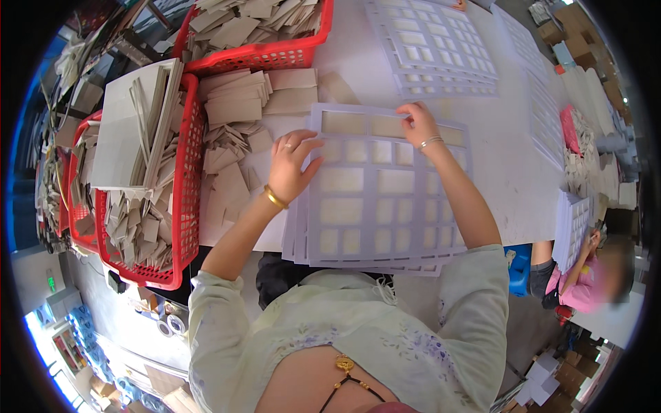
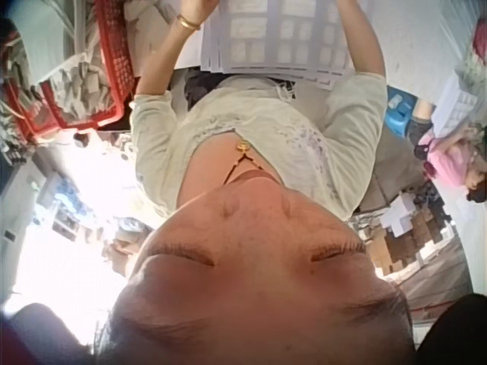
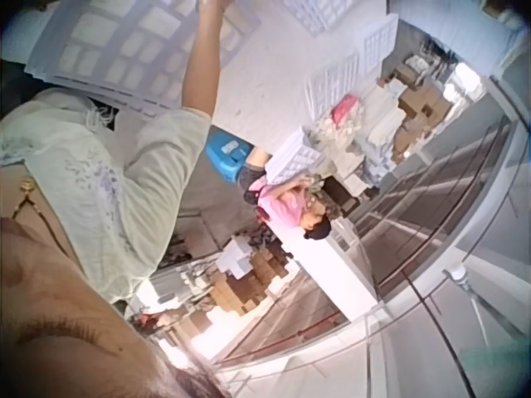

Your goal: Placing small cardboard inserts into the compartments of plastic packaging trays.

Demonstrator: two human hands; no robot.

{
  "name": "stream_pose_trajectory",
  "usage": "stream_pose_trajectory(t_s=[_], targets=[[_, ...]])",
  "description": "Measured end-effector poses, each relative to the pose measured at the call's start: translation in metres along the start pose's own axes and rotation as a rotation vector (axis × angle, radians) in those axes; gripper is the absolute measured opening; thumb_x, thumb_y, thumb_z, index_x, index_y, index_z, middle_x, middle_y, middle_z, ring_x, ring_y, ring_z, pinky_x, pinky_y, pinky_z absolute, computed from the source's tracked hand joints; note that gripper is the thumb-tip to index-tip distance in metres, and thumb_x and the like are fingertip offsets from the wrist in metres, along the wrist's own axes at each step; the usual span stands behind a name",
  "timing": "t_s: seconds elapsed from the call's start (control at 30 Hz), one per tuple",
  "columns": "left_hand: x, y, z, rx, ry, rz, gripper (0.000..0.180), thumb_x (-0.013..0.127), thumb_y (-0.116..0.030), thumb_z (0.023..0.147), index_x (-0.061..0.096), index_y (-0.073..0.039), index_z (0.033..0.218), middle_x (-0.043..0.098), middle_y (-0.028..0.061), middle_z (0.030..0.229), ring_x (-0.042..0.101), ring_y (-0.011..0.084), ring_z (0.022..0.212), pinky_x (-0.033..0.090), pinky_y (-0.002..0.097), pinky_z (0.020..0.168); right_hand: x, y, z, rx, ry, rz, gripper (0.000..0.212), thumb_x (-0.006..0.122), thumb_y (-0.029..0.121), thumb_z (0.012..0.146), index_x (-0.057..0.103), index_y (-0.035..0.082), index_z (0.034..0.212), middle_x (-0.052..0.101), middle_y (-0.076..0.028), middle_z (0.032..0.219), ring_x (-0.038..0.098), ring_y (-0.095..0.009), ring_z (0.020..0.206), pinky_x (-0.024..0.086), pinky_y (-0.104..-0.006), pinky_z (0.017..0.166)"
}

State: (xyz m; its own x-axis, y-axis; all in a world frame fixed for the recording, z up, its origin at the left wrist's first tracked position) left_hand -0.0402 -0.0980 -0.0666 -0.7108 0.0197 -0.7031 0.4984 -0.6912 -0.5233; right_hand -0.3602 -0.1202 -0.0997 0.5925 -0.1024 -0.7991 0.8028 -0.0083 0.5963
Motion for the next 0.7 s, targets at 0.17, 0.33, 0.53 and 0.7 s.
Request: stream_pose_trajectory(t_s=[0.17, 0.33, 0.53, 0.7], targets=[[-0.034, -0.003, -0.066, -0.173, -0.045, -0.032, 0.027, 0.069, -0.007, 0.072, 0.063, -0.011, 0.098, 0.061, 0.006, 0.109, 0.055, 0.0277, 0.103, 0.04, 0.0392, 0.087, 0.007, 0.029, -0.014, -0.301, 0.007, -0.223, 0.029, 0.056, 0.0, 0.078, 0.064, 0.012, 0.102, 0.058, -0.006, 0.109, 0.058, -0.027, 0.095, 0.05, -0.039, 0.078], [-0.064, -0.009, -0.127, -0.36, -0.082, -0.013, 0.022, 0.067, -0.003, 0.072, 0.064, -0.008, 0.093, 0.063, 0.0075, 0.104, 0.057, 0.0282, 0.1, 0.042, 0.0395, 0.086, 0.026, 0.034, -0.011, -0.358, 0.129, -0.446, 0.033, 0.057, -0.001, 0.075, 0.065, 0.015, 0.102, 0.059, -0.003, 0.105, 0.056, -0.026, 0.1, 0.046, -0.0421, 0.08], [-0.099, -0.01, -0.16, -0.419, -0.126, 0.113, 0.02, 0.066, -0.003, 0.073, 0.064, -0.008, 0.092, 0.063, 0.0076, 0.103, 0.057, 0.028, 0.098, 0.041, 0.0387, 0.087, 0.028, 0.039, 0.0, -0.206, 0.112, -0.46, 0.033, 0.06, 0.001, 0.071, 0.064, 0.019, 0.099, 0.059, -0.006, 0.098, 0.056, -0.028, 0.098, 0.046, -0.0429, 0.08], [-0.119, -0.008, -0.166, -0.373, -0.195, 0.121, 0.017, 0.067, -0.003, 0.073, 0.064, -0.008, 0.089, 0.063, 0.0056, 0.097, 0.058, 0.026, 0.094, 0.043, 0.0375, 0.085, 0.022, 0.054, -0.007, -0.195, 0.138, -0.612, 0.03, 0.06, 0.003, 0.073, 0.064, 0.018, 0.099, 0.06, -0.005, 0.098, 0.057, -0.026, 0.097, 0.045, -0.0432, 0.082]])
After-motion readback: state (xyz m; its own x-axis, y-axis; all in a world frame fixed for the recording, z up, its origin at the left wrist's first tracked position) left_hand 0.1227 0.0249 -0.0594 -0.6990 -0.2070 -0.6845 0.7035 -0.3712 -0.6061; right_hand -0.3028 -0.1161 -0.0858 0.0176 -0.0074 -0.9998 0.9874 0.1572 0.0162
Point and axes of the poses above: each hand's wrist, its own z-axis towards the middle knuckle, its own x-axis out of the palm, y = z × x, the point moved 3 cm from there along z, towards the middle knuckle
